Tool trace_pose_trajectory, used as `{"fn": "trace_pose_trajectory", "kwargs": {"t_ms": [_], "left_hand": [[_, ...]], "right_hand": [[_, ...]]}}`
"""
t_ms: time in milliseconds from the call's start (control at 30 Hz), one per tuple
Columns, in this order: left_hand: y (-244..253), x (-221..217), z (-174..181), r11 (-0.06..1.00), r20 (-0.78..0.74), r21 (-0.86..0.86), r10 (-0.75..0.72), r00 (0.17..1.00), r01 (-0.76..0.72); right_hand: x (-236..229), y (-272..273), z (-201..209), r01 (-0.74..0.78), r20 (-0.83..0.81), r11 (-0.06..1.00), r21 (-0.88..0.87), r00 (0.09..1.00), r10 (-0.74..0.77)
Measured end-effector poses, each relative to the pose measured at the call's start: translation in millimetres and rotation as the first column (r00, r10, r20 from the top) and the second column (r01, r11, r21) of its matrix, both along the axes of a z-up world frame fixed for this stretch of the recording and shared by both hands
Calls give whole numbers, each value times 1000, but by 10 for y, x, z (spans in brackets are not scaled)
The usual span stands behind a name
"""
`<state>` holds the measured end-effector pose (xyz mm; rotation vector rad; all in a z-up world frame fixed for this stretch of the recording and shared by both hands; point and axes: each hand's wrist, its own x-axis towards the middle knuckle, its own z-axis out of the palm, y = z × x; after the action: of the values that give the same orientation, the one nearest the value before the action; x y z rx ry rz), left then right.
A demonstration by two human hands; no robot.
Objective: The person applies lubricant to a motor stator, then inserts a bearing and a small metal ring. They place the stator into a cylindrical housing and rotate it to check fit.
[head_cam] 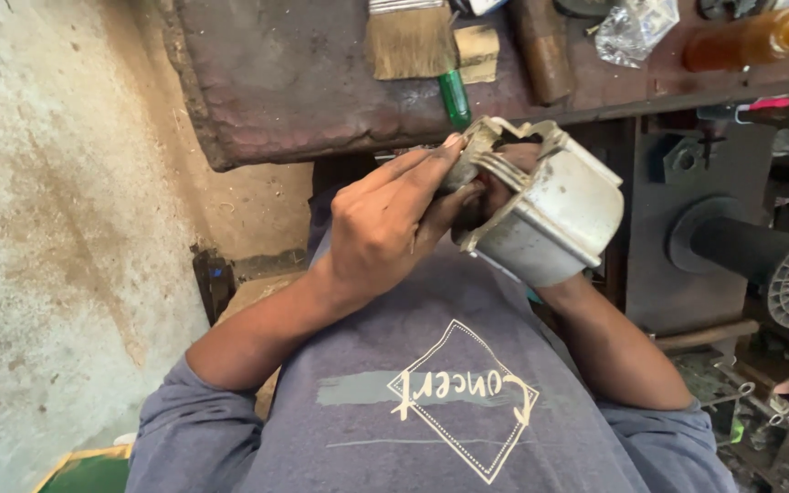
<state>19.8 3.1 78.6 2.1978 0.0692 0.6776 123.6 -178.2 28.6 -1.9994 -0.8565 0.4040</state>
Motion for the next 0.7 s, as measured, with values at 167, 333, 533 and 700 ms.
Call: {"fn": "trace_pose_trajectory", "kwargs": {"t_ms": [167, 333, 533, 700], "left_hand": [[-91, -28, -84, 1000, -31, -9, 6, 1000, -6], [-139, -19, -129, 1000, -95, -8, -8, 995, 8], [-135, -92, -255, 1000, -201, -13, -5, 980, 2], [-72, -38, -338, 999, -252, -10, -42, 967, 41]], "right_hand": [[-123, -67, -32, 129, -346, 990, 59, 933, -101], [-157, -36, -37, 36, -272, 995, 92, 962, -9], [-236, -132, -70, -9, -25, 971, 240, 1000, 15], [-337, -81, -175, 151, -94, 942, 299, 987, -128]]}}
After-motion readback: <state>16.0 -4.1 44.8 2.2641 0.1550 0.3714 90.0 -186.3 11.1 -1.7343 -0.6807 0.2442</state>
